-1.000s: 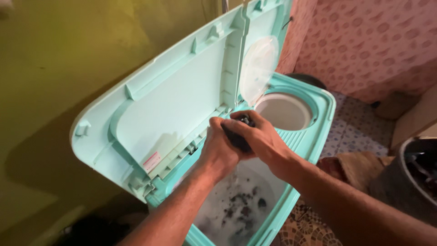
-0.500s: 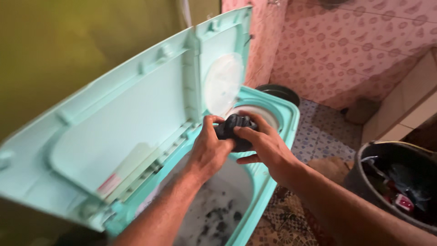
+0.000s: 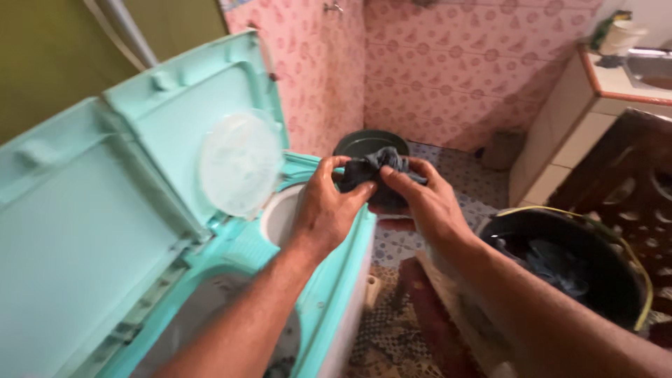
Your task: The person hand-washes several small garments in a portable twin-tub washing machine. They repeatedly submerge, agitate, and wring out each item, then place the wet clothes into a nearby bucket.
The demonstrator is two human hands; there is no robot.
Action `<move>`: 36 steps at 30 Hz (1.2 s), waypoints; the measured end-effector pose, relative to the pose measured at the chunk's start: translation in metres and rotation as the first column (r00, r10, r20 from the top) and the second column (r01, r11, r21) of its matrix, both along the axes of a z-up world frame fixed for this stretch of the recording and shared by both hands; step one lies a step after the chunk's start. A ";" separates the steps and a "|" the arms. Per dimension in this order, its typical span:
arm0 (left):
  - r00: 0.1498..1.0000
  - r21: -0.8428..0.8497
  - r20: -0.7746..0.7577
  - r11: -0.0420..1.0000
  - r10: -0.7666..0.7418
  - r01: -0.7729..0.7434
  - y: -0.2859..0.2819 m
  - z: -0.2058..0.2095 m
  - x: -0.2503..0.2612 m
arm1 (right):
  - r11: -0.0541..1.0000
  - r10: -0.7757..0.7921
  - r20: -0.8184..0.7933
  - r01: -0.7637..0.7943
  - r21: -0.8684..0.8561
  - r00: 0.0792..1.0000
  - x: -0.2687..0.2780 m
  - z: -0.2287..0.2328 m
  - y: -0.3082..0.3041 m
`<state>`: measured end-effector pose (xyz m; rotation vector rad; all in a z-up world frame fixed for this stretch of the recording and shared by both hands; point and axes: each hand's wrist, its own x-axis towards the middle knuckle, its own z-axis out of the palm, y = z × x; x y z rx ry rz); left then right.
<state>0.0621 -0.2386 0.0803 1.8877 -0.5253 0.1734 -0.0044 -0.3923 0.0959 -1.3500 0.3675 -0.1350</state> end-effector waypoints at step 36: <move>0.814 0.173 -0.246 0.803 -0.526 0.571 -0.324 -0.040 -0.018 | 0.559 -0.817 0.076 0.818 -0.137 0.571 -0.135 -0.036 -0.248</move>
